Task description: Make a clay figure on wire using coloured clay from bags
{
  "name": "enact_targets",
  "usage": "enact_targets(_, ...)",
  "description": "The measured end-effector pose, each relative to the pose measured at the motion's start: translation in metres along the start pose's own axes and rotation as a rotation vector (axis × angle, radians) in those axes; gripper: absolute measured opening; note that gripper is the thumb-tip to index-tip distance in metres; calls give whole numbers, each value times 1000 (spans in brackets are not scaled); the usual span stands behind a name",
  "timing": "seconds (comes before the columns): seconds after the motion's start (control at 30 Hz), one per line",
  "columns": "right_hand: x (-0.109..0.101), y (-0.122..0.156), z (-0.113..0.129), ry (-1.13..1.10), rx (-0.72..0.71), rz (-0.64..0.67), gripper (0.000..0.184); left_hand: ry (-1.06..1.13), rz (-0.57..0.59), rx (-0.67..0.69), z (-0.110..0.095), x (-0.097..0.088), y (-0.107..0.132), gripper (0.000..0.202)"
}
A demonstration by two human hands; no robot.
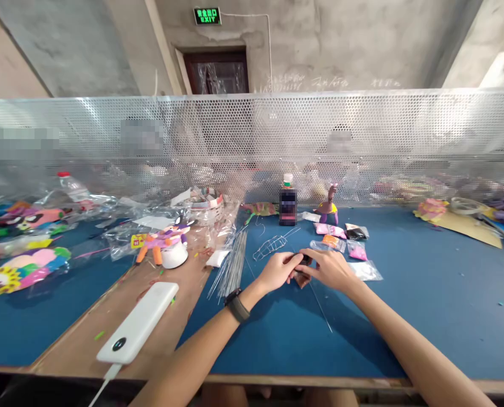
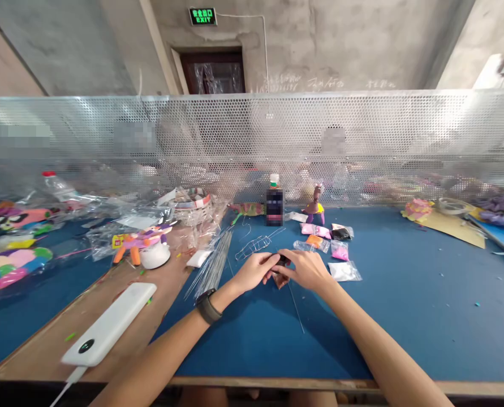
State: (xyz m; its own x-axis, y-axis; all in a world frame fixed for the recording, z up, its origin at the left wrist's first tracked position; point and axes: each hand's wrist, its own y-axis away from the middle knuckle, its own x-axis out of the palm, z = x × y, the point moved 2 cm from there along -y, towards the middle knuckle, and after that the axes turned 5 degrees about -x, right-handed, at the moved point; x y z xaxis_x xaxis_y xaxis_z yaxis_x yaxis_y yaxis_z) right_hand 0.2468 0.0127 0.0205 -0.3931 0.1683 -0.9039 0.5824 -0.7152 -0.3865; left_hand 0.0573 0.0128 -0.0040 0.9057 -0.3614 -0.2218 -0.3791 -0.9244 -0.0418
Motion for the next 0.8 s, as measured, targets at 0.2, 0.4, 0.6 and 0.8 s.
enact_targets(0.2, 1, -2, -22, -134, -52, -116, 36, 74, -155, 1, 6, -23, -11, 52)
enact_targets(0.4, 20, 2, -1, -693, 125, -113, 77, 382, -362, -59, 8, -27, -11, 53)
enact_targets(0.6, 32, 5, 15, -702, 87, 92, 87, 324, -1, -31, 3, 10, -2, 66)
enact_targets(0.8, 17, 2, 0, -285, 144, 5, 52, 276, 110, -11, 0, 15, 5, 73)
